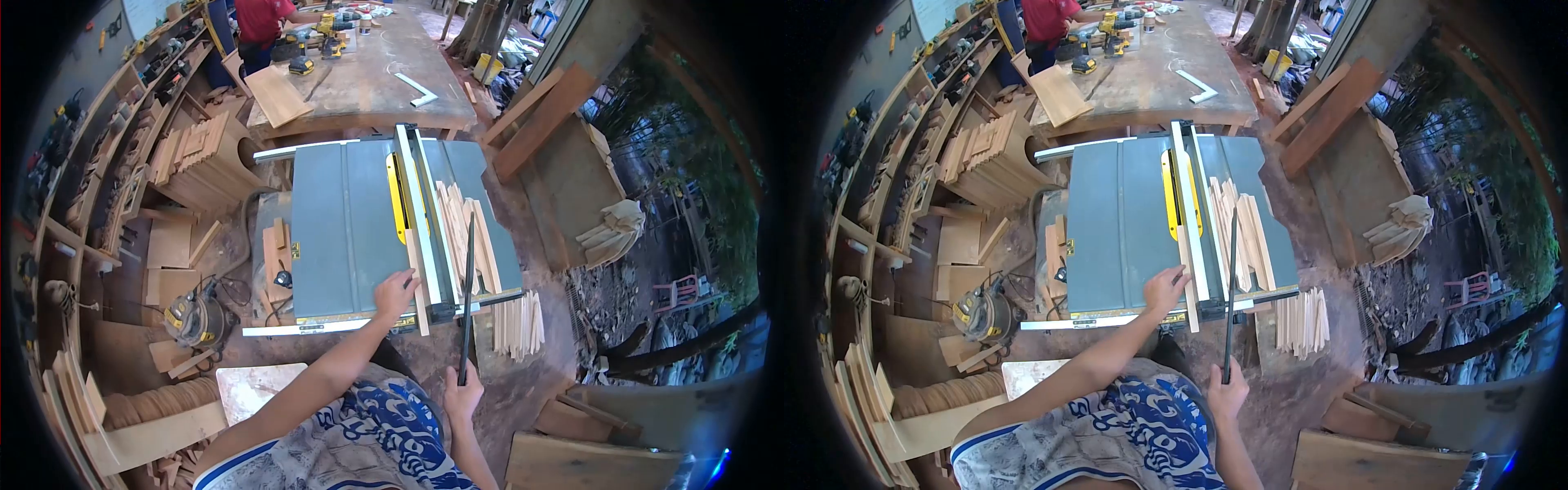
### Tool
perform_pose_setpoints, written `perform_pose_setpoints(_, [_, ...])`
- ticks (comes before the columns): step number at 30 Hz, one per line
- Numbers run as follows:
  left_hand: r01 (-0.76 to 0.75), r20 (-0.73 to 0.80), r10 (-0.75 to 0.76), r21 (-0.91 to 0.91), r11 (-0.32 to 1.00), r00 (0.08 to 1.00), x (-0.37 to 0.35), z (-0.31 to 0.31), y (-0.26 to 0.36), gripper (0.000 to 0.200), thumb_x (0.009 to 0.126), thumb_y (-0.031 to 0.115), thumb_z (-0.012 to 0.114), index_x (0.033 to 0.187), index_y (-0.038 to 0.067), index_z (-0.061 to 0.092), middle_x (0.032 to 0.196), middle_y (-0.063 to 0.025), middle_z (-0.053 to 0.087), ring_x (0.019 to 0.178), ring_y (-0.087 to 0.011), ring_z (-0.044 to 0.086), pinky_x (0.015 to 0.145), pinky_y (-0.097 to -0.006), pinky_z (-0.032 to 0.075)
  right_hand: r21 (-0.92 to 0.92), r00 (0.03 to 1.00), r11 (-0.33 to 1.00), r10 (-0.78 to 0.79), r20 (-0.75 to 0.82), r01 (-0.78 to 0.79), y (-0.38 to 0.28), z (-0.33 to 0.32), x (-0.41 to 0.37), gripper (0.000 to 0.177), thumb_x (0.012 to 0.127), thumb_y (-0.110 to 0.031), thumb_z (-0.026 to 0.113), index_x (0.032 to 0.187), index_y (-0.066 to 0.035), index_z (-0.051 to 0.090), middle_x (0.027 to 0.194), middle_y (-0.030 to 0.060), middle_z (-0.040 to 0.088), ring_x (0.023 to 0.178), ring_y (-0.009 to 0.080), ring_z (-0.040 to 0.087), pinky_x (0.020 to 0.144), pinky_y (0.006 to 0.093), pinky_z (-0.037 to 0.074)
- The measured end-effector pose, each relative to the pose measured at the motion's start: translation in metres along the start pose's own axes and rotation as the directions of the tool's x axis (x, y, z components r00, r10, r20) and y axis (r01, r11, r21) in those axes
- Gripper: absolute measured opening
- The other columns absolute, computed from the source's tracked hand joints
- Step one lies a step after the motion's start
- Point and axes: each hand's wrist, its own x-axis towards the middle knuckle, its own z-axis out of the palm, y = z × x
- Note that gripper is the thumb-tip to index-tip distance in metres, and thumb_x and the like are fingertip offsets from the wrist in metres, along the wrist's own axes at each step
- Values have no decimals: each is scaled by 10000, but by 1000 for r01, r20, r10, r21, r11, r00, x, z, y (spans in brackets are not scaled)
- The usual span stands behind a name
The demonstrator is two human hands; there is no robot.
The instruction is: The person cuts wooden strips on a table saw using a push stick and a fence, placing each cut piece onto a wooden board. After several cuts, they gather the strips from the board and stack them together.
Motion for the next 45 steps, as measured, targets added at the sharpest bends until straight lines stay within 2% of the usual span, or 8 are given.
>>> perform_pose_setpoints(4, [-254,23,254,5,967,967,-11,-12,-25,426,922,361,732,1275,123,731,1359,-105,690,1131,-351,683,917,-449,560,20,995,999,-50,84,48,-7,-40,-24,436,920,-124,717,1337,-13,657,940,171,736,821,277,717,819,373,560])
perform_pose_setpoints(6, [-578,230,531,262,773,815,-26,-34,-18,539,893,407,742,1341,110,697,1474,-80,621,1277,-316,600,1013,-436,503,-4,975,997,71,212,-72,-19,-59,-41,479,926,-90,659,1399,-23,616,942,184,729,844,292,730,830,387,568])
perform_pose_setpoints(9, [-630,270,571,273,727,775,-26,-36,-19,629,882,407,737,1408,76,635,1540,-64,560,1360,-314,521,1100,-487,418,-15,957,1000,4,291,0,-19,-80,-60,550,933,-67,592,1481,-43,551,946,187,724,866,314,741,834,399,575])
perform_pose_setpoints(16, [-684,355,585,338,647,729,-5,-43,-21,625,911,287,674,1467,28,554,1579,-95,506,1377,-331,498,1104,-540,388,-157,918,980,-52,393,123,-30,-93,-67,597,957,-18,512,1550,-75,471,971,241,698,849,401,713,773,448,561])
perform_pose_setpoints(21, [-699,373,592,420,579,715,39,-38,-32,606,922,205,626,1497,44,524,1588,-88,499,1381,-316,500,1108,-536,395,-376,836,914,83,543,153,-37,-91,-69,748,943,-81,576,1642,-204,339,1011,245,658,873,482,671,769,570,543])
perform_pose_setpoints(30, [-724,468,552,458,516,690,69,-49,-25,617,906,180,611,1507,69,527,1602,-51,475,1401,-283,478,1196,-533,349,-441,839,892,165,519,97,-56,-38,-50,823,922,-1,546,1667,-221,277,1043,270,665,900,501,667,815,580,528])
perform_pose_setpoints(36, [-753,487,576,460,469,657,97,-50,-21,583,886,164,602,1461,68,589,1574,-53,519,1362,-285,507,1147,-522,379,-436,840,899,207,502,40,-47,-7,-33,843,904,-40,570,1666,-260,283,1053,262,637,896,501,664,794,589,542])
perform_pose_setpoints(45, [-756,589,473,512,409,655,168,-48,-19,610,855,232,609,1451,107,611,1540,-16,553,1379,-259,501,1189,-491,343,-382,872,917,94,480,112,-73,21,12,864,887,-23,570,1666,-259,278,1037,266,643,873,519,660,797,593,543])
